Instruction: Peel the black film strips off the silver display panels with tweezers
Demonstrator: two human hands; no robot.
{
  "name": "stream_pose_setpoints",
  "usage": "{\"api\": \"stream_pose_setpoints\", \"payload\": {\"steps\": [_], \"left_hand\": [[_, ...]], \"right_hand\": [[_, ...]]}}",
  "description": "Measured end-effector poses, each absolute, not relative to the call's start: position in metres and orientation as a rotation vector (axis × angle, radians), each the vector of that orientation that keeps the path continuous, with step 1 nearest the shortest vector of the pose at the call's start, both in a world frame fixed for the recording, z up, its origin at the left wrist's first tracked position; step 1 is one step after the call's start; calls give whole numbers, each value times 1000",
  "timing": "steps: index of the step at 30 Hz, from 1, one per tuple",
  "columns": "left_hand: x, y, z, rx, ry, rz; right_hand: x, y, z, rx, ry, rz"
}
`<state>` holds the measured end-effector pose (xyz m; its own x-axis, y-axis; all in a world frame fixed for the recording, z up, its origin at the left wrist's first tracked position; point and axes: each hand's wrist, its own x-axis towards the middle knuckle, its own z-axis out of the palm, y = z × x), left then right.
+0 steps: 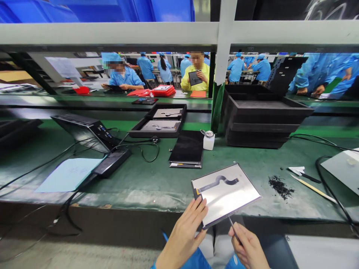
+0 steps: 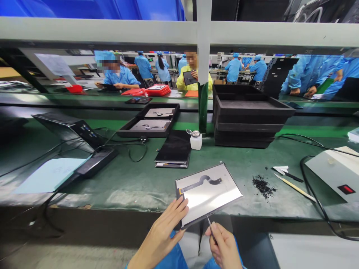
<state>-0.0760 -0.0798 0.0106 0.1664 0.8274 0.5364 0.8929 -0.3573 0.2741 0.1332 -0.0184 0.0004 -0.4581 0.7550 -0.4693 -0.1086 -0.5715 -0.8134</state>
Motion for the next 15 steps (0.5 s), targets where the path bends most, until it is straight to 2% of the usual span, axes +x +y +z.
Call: {"api": "stream_pose_setpoints", "payload": {"steps": [15], "left_hand": [[-77,-80,11,-2327,-1721,-965]], "right_hand": [[134,-17,13,-1180,-960,2025]]}}
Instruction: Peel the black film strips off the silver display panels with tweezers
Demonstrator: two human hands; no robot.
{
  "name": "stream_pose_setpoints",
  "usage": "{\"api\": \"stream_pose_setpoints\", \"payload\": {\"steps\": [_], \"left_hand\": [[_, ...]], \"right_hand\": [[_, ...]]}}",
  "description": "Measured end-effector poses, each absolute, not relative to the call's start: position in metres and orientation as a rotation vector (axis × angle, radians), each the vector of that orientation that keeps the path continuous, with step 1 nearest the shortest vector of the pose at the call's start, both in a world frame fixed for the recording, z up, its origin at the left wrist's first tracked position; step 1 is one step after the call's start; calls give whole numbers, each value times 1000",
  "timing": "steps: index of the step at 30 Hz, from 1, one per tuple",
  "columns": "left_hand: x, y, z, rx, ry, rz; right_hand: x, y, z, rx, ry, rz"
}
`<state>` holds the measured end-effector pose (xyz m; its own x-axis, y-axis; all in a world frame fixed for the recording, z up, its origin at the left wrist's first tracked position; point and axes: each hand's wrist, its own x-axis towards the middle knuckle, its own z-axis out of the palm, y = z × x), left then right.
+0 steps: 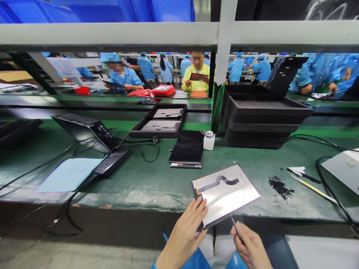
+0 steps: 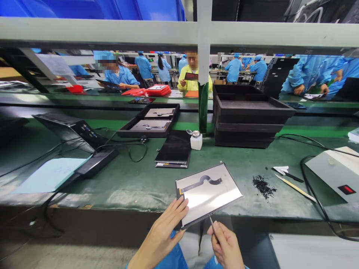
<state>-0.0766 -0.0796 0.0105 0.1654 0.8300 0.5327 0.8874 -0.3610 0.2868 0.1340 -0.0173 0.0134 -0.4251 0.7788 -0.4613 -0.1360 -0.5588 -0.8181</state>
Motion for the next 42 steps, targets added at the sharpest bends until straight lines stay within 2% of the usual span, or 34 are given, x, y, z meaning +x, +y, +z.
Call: {"api": "stream_pose_setpoints", "payload": {"steps": [42], "left_hand": [[-77,-80,11,-2338,-1731,-978]], "right_hand": [[148,-6,20,-1225,-972,1931]]}}
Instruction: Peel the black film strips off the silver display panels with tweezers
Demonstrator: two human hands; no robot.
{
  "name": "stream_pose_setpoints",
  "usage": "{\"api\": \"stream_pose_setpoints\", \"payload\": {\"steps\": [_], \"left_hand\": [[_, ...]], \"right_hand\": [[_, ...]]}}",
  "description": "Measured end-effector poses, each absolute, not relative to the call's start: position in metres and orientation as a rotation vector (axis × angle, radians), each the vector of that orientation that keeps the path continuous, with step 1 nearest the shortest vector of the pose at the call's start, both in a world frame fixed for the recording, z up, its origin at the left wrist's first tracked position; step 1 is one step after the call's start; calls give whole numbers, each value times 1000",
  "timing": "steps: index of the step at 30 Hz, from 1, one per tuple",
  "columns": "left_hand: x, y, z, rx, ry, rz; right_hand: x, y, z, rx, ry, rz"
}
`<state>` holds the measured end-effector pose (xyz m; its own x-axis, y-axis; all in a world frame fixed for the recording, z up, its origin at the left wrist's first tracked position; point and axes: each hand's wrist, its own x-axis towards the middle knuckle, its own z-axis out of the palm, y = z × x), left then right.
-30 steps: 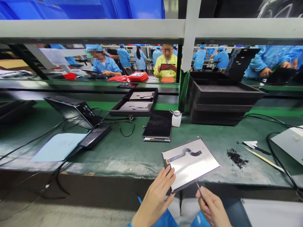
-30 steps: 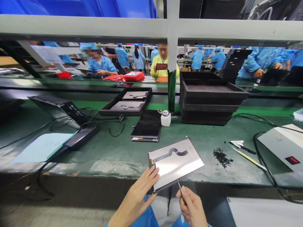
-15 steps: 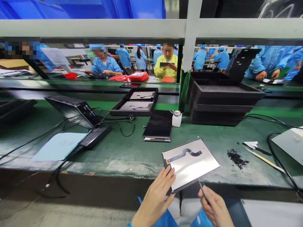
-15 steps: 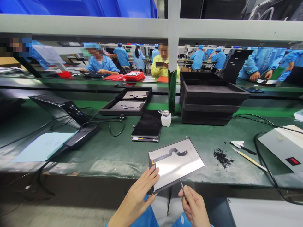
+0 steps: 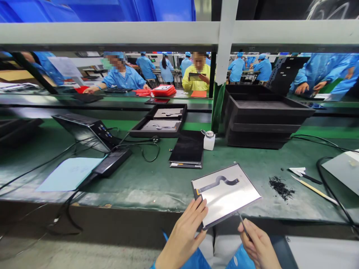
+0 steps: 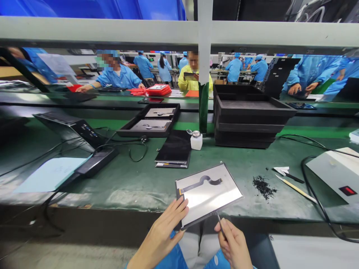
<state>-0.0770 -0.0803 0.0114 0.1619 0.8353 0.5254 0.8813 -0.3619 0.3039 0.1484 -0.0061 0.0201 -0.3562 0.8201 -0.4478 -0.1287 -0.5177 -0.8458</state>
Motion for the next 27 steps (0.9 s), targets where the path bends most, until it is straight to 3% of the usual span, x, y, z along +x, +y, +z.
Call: {"api": "stream_pose_setpoints", "payload": {"steps": [27], "left_hand": [[-76,-80,10,-2331,-1731,-1017]], "right_hand": [[157,-1,29,-1227,-904,1869]]}}
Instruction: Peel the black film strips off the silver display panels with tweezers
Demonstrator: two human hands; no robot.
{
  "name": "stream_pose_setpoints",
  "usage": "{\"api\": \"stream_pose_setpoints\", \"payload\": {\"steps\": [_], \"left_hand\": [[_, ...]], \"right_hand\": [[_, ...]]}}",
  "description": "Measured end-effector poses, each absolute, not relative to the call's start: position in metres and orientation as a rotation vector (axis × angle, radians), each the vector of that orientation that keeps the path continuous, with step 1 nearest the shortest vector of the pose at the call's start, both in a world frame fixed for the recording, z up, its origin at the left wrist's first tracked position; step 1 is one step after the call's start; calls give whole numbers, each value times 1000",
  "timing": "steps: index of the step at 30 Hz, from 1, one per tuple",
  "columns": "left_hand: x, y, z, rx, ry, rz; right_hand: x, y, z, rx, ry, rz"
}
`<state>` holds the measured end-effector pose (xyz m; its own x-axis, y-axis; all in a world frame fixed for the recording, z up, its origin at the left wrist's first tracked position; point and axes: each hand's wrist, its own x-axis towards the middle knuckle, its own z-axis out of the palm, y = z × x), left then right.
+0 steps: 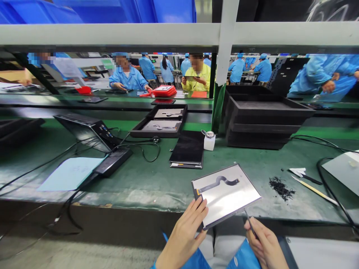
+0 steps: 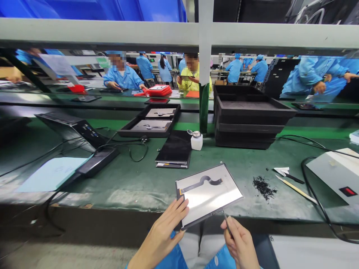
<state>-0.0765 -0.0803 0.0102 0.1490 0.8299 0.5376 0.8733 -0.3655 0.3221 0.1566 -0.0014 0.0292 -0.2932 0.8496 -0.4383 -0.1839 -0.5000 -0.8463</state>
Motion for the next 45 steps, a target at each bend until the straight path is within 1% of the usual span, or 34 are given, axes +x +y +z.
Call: {"api": "stream_pose_setpoints", "payload": {"steps": [26,30,33,38,45], "left_hand": [[-75,-80,9,-2309,-1722,-960],[-76,-81,11,-2338,-1738,-920],[-75,-83,18,-2370,-1749,-883],[-70,-82,30,-2376,-1799,-1018],[-73,-79,28,-2500,-1875,-1139]], "right_hand": [[165,4,45,-1243,-871,1805],[163,0,46,-1230,-952,1828],[153,-8,50,-1168,-1114,1874],[126,-17,59,-973,-1322,1981],[110,-14,52,-918,-1251,2051]]}}
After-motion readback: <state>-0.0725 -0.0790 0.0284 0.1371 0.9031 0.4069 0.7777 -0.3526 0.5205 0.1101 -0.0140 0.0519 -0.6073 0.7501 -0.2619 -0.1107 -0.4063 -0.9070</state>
